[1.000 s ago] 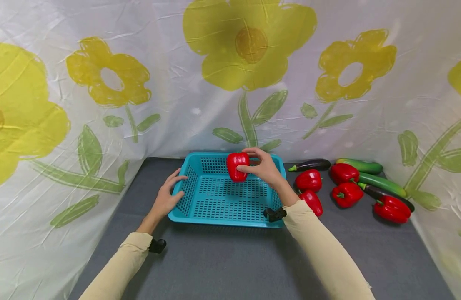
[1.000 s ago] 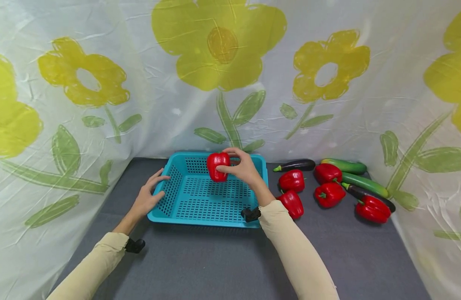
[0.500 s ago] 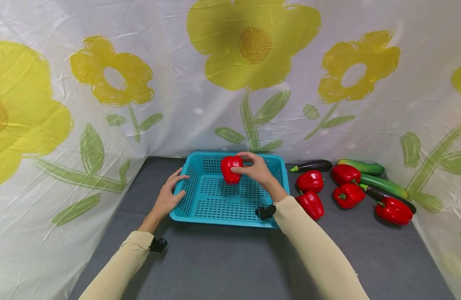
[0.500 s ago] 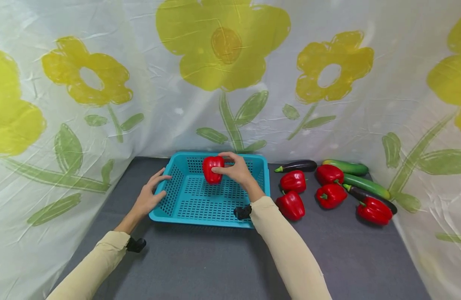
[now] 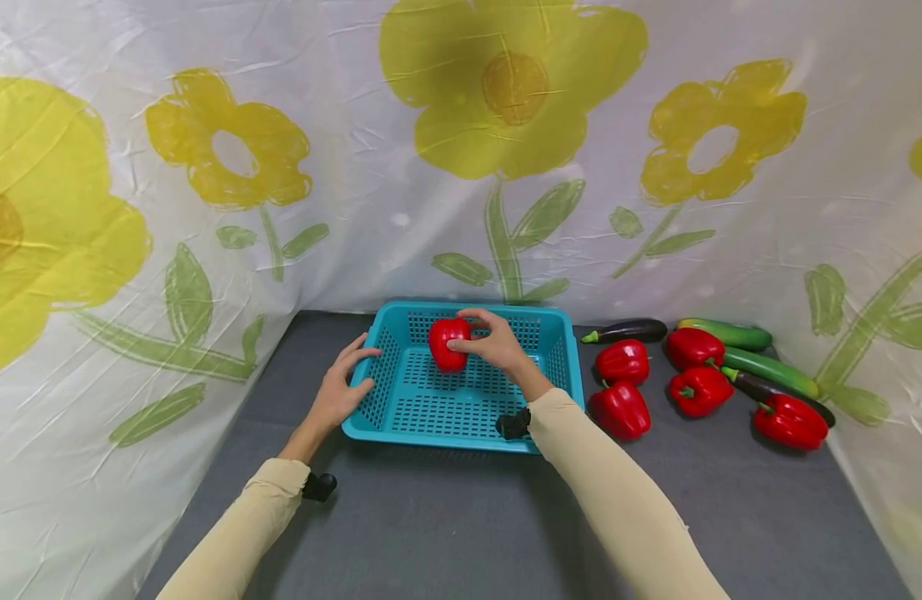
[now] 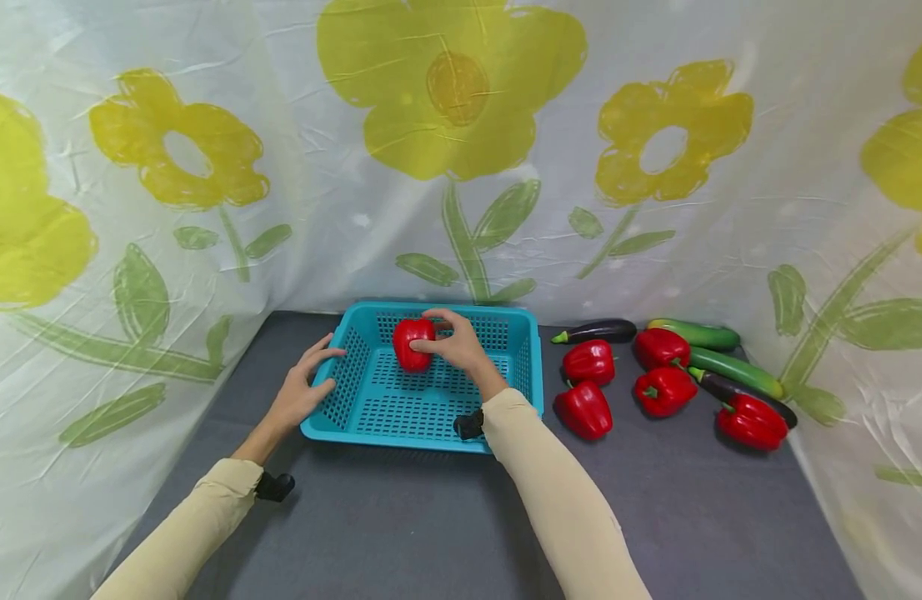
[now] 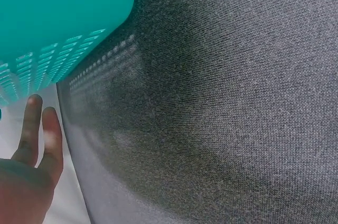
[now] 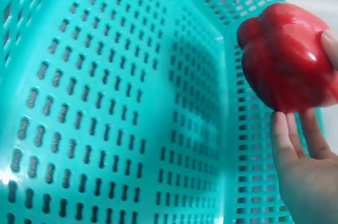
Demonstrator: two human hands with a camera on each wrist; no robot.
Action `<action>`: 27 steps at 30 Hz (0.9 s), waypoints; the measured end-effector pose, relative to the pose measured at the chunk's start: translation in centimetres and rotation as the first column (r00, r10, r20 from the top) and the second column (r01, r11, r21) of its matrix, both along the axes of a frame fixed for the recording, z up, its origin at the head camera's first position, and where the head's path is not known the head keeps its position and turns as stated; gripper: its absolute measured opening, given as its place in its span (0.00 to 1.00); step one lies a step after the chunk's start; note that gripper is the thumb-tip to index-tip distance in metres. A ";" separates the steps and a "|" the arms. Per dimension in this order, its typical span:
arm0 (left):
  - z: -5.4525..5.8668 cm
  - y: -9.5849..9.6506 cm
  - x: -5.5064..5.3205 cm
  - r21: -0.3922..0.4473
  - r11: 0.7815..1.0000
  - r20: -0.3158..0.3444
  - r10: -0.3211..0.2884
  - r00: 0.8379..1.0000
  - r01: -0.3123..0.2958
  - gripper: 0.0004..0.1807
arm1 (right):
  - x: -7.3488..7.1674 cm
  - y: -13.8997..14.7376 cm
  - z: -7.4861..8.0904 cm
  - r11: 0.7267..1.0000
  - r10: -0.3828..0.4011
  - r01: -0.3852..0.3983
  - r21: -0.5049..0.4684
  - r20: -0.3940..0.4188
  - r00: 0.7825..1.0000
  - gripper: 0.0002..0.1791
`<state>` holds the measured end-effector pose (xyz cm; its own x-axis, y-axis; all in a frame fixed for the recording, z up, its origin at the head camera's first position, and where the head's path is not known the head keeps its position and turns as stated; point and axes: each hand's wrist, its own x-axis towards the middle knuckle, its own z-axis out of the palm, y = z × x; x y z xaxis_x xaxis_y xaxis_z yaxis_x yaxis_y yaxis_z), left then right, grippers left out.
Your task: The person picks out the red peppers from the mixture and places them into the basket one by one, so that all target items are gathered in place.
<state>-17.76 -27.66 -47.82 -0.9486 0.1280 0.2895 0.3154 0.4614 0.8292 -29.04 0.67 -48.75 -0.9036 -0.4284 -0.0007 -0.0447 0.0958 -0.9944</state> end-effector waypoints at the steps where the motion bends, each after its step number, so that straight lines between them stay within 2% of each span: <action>1: 0.0 0.0 0.0 -0.001 1.000 0.003 0.001 1.000 -0.001 0.24 | 0.0 -0.2 -0.2 1.000 0.000 0.000 0.011 -0.007 1.000 0.34; 15: -0.1 -0.1 0.0 -0.004 1.000 -0.003 0.007 1.000 -0.007 0.24 | -0.1 -0.8 -2.0 0.995 -0.086 0.083 0.060 0.053 0.995 0.28; 22: -0.2 -0.1 -0.1 -0.009 1.000 -0.006 -0.001 1.000 0.001 0.24 | 0.0 -1.0 -2.7 0.995 -0.094 0.090 0.036 0.136 0.986 0.28; 27: -0.3 -0.1 0.0 -0.002 1.000 -0.011 0.000 1.000 0.000 0.24 | 0.0 -1.1 -2.9 0.993 -0.105 0.096 0.068 0.144 0.984 0.29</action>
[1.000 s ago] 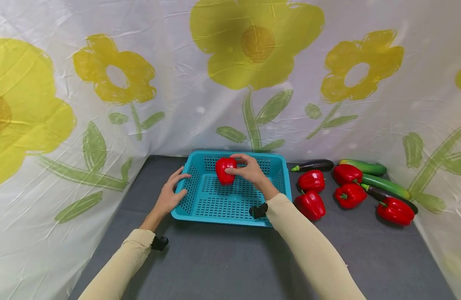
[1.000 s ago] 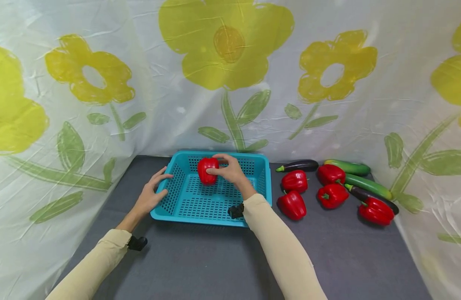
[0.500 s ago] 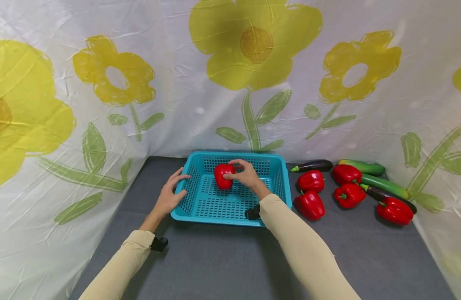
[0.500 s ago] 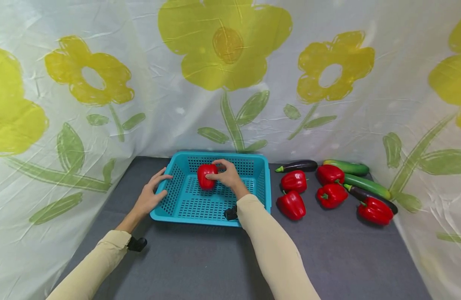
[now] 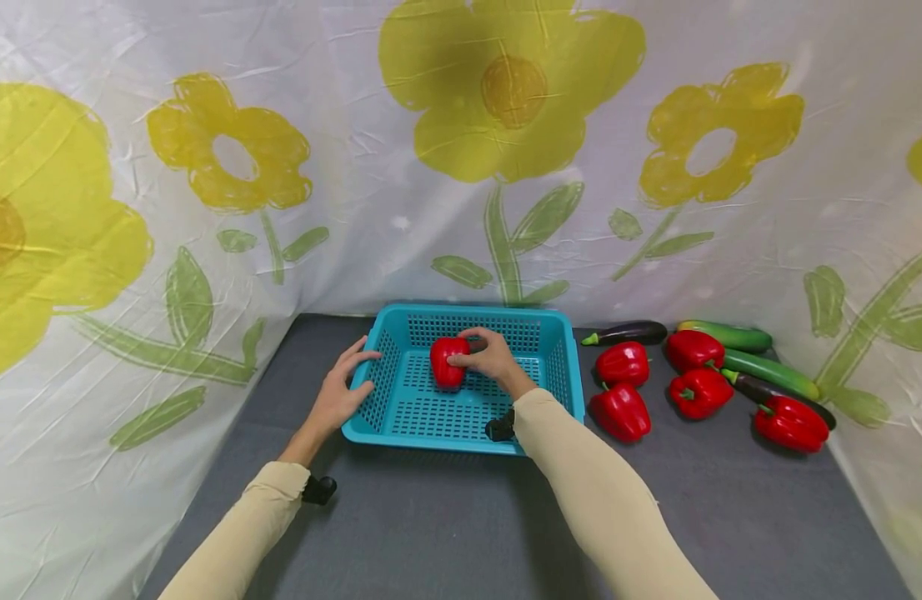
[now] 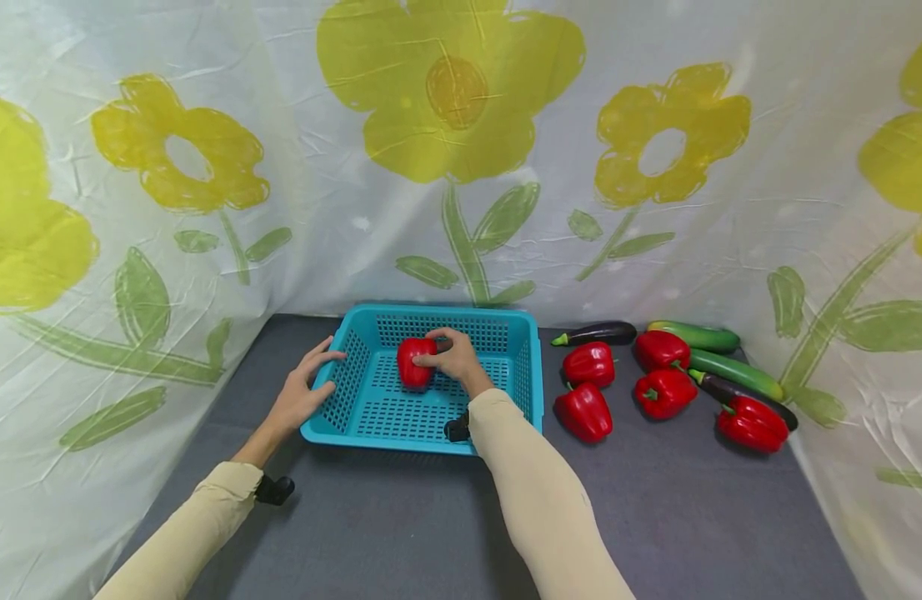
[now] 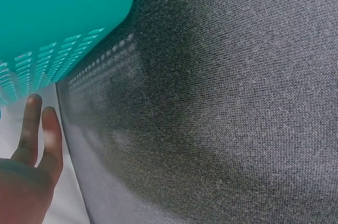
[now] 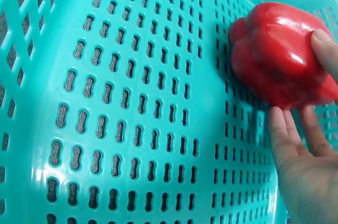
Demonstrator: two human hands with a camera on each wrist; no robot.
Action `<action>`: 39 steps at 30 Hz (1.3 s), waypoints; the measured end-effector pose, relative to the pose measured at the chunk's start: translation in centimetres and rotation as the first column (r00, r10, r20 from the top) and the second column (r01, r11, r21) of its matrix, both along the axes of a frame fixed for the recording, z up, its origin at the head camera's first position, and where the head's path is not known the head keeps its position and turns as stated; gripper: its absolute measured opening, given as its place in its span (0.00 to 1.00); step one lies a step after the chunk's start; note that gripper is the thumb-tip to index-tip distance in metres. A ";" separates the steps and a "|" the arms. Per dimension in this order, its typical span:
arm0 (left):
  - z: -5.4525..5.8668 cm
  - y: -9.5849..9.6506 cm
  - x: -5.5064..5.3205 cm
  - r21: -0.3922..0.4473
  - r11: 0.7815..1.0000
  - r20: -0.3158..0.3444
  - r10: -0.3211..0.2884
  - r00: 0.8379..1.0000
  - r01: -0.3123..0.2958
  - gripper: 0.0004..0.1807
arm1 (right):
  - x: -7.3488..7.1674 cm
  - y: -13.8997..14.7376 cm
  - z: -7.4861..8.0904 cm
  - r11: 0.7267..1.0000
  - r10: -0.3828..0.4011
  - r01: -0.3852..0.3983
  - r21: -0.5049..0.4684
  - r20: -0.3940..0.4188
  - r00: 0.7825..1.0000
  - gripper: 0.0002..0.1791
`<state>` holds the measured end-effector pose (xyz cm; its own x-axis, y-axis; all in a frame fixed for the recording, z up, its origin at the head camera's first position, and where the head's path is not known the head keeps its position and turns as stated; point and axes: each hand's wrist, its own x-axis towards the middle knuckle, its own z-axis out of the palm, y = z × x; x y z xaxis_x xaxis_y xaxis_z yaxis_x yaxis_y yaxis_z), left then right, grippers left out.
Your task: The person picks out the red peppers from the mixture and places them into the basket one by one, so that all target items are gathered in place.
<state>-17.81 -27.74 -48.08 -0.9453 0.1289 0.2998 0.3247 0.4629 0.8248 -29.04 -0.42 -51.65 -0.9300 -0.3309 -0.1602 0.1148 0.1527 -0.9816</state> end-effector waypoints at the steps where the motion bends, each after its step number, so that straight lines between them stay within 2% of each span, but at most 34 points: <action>1: 0.0 0.0 0.0 0.000 1.000 -0.001 0.000 1.000 0.000 0.24 | 0.0 0.0 0.0 1.000 -0.002 0.002 0.008 0.001 1.000 0.29; 12: -0.2 0.1 0.1 0.000 1.000 -0.006 -0.008 1.000 0.008 0.24 | 0.3 0.3 -0.2 1.000 -0.024 0.024 0.020 0.002 1.000 0.27; 17: -0.3 0.1 0.0 0.001 1.000 0.000 -0.006 1.000 0.006 0.24 | 0.0 0.5 -0.1 1.000 -0.001 0.001 -0.003 0.024 1.000 0.31; 25: -0.3 0.1 0.0 0.004 1.000 0.013 0.004 1.000 -0.004 0.24 | -0.3 1.1 0.0 0.998 0.038 -0.039 0.038 0.046 0.998 0.36; 31: 0.0 0.1 0.1 -0.001 1.000 0.007 0.003 1.000 -0.003 0.24 | -0.4 1.7 0.7 0.997 0.070 -0.071 0.025 0.044 0.997 0.37; 39: 0.1 0.0 0.2 -0.004 1.000 0.001 0.005 1.000 -0.005 0.24 | -0.5 2.4 1.8 0.996 0.077 -0.077 0.056 -0.009 0.997 0.38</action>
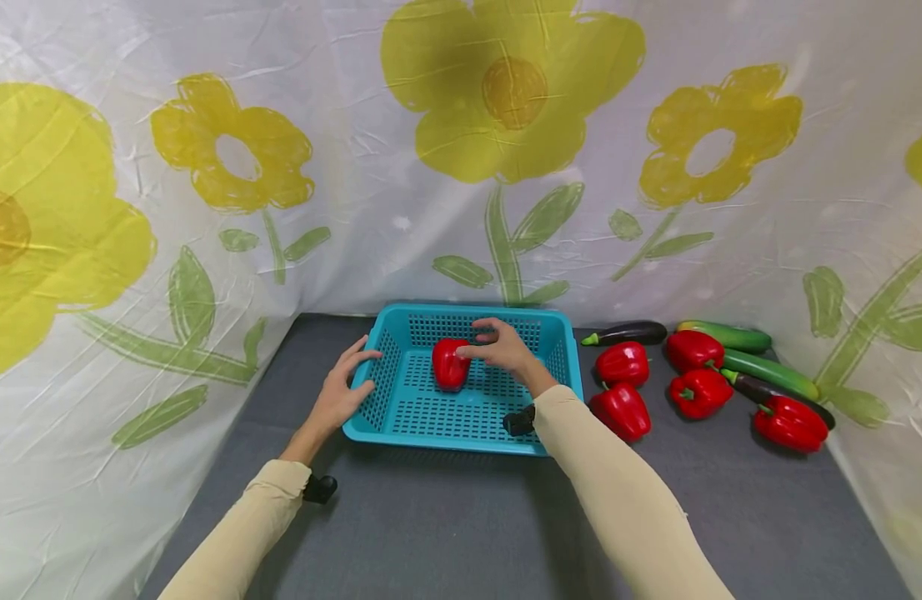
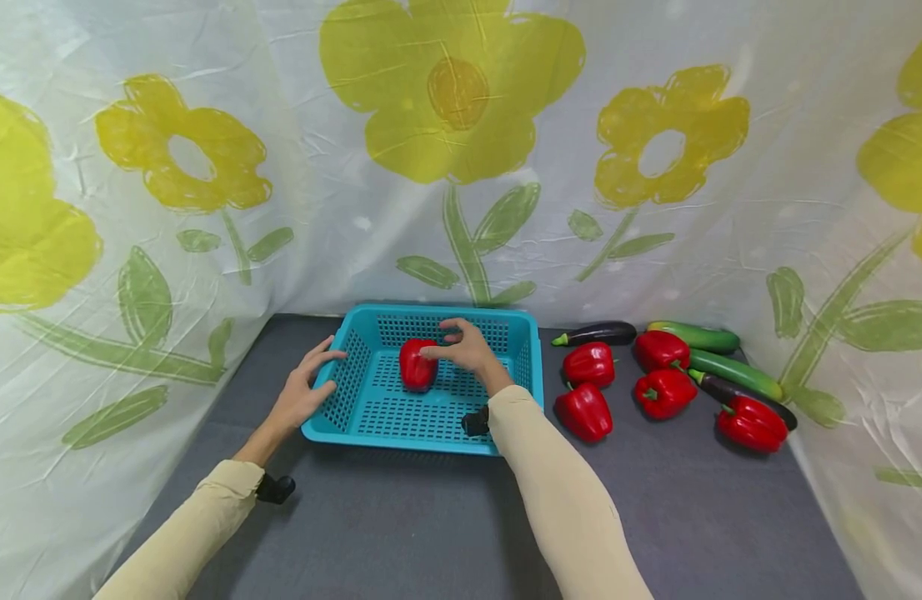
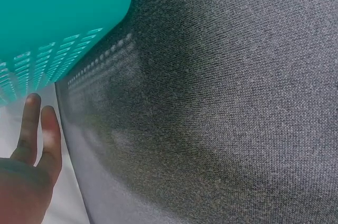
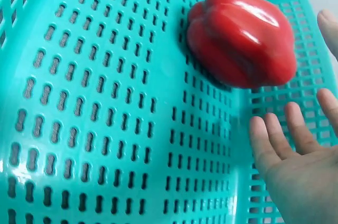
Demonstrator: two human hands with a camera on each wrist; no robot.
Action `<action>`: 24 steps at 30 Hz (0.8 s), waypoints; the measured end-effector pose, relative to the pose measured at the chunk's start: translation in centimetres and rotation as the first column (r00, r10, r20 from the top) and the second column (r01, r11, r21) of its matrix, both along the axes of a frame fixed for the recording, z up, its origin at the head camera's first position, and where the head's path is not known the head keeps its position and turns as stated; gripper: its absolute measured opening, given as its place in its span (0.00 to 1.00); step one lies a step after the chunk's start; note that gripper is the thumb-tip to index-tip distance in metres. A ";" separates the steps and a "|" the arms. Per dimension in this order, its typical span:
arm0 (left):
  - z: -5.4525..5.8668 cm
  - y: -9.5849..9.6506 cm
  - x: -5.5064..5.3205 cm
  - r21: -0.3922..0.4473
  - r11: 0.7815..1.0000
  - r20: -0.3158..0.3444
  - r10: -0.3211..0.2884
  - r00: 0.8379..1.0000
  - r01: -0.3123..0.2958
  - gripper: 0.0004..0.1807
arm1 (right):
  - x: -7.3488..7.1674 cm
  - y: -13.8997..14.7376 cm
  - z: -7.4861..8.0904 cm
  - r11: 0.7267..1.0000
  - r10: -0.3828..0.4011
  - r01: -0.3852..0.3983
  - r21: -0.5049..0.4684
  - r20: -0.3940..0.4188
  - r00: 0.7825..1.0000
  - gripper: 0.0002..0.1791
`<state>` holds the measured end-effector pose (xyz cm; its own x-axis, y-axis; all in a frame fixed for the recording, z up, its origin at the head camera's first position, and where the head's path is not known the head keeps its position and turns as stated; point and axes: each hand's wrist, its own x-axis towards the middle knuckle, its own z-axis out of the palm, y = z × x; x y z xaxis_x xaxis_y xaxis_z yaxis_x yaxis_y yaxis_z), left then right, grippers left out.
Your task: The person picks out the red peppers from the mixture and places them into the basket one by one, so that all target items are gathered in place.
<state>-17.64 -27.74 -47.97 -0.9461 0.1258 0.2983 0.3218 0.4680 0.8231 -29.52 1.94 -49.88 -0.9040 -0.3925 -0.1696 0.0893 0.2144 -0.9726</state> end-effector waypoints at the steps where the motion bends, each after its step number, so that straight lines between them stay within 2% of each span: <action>1: 0.0 0.0 0.0 0.000 1.000 0.000 -0.001 1.000 0.001 0.24 | 0.0 0.1 0.1 1.000 0.000 0.000 0.001 -0.003 1.000 0.38; 16: 0.2 0.0 0.0 0.014 1.000 0.006 -0.003 1.000 0.003 0.24 | -0.1 2.4 2.6 0.992 -0.020 0.017 -0.121 -0.017 1.000 0.34; 24: 0.0 0.1 0.0 0.022 1.000 0.007 -0.010 1.000 0.010 0.24 | 0.2 3.4 4.0 0.975 -0.001 -0.016 -0.221 -0.077 0.997 0.25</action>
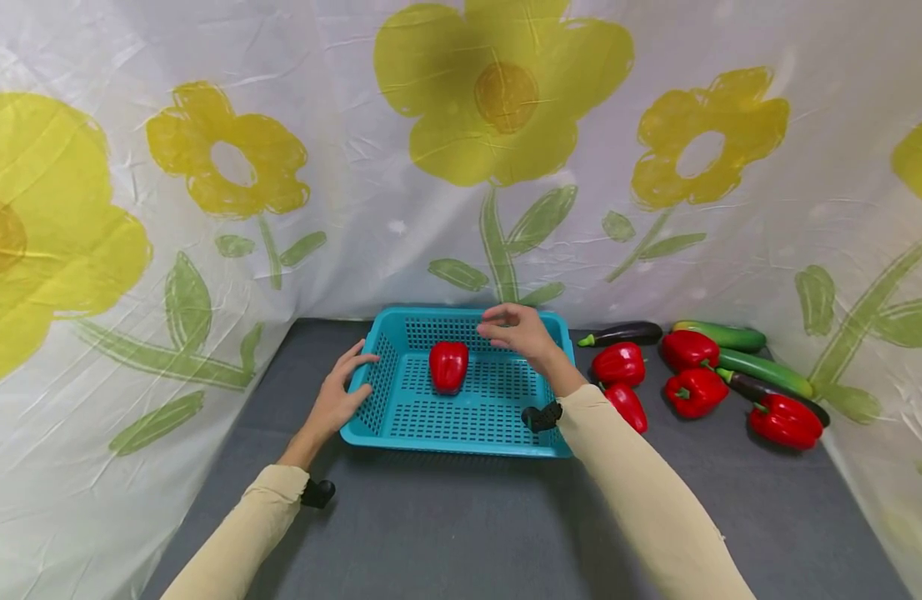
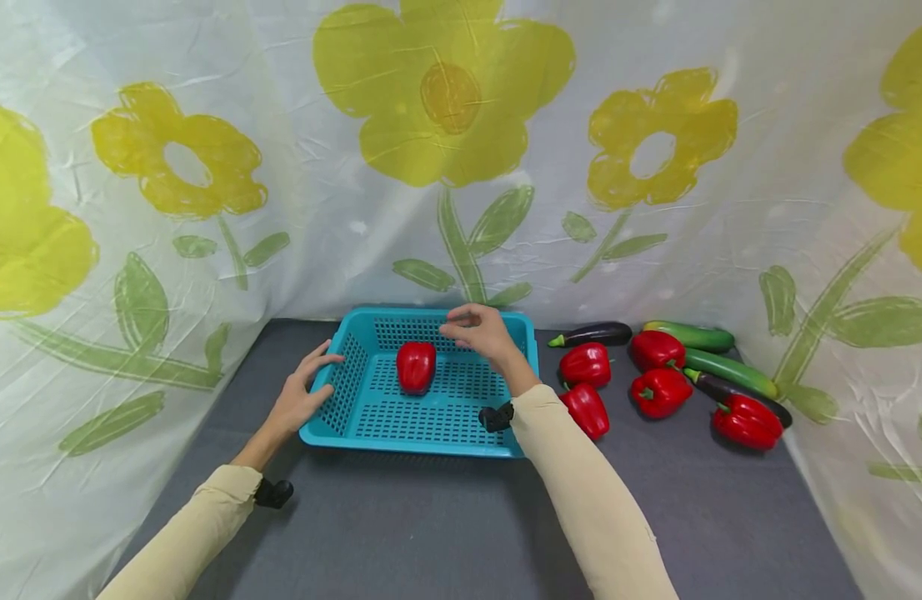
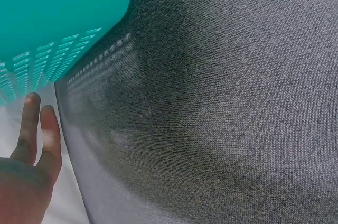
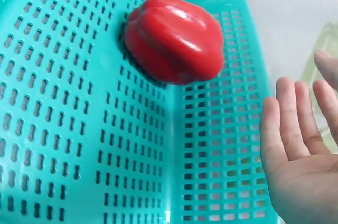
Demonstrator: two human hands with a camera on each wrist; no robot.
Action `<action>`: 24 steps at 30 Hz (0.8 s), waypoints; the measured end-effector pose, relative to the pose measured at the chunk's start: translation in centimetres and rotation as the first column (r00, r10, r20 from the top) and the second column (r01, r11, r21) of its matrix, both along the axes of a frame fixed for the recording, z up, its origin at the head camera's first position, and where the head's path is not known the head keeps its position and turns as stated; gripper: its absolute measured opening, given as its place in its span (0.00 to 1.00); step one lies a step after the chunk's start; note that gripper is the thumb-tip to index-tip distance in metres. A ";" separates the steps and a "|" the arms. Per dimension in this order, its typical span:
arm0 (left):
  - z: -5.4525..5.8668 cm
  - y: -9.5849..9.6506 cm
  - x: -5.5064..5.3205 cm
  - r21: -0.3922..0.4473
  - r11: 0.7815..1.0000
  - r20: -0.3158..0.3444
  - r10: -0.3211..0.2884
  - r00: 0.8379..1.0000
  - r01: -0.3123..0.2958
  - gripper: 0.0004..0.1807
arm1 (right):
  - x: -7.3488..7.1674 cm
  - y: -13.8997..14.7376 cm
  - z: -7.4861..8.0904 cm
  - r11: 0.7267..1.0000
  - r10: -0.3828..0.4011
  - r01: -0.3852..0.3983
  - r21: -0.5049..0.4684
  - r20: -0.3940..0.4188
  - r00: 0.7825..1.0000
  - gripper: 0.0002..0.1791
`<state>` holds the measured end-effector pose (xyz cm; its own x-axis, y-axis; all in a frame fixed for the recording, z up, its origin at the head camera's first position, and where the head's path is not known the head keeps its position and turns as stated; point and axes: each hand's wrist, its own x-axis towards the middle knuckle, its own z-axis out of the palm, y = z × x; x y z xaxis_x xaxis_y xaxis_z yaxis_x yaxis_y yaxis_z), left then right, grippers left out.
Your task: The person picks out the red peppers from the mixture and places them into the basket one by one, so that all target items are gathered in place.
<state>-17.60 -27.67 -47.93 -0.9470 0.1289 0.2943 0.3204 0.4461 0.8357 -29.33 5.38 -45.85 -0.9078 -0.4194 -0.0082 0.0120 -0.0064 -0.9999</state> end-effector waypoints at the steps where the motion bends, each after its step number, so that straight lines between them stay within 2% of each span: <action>1: 0.0 0.0 0.0 0.002 1.000 -0.002 -0.002 1.000 0.002 0.24 | 0.1 0.2 0.2 1.000 0.001 -0.001 -0.008 -0.005 1.000 0.24; 10: 0.1 0.1 0.0 -0.007 1.000 0.028 0.011 1.000 -0.011 0.24 | 0.8 2.0 1.5 1.000 0.017 -0.017 -0.014 -0.015 1.000 0.23; 16: 0.1 0.2 0.1 -0.009 1.000 0.036 0.022 0.999 -0.022 0.24 | 1.5 3.4 2.2 1.000 0.022 -0.023 -0.011 -0.037 0.999 0.19; 24: 0.2 0.1 0.1 -0.012 1.000 0.032 0.011 0.999 -0.010 0.24 | 2.4 5.2 2.1 0.999 0.000 -0.002 -0.038 -0.043 0.999 0.17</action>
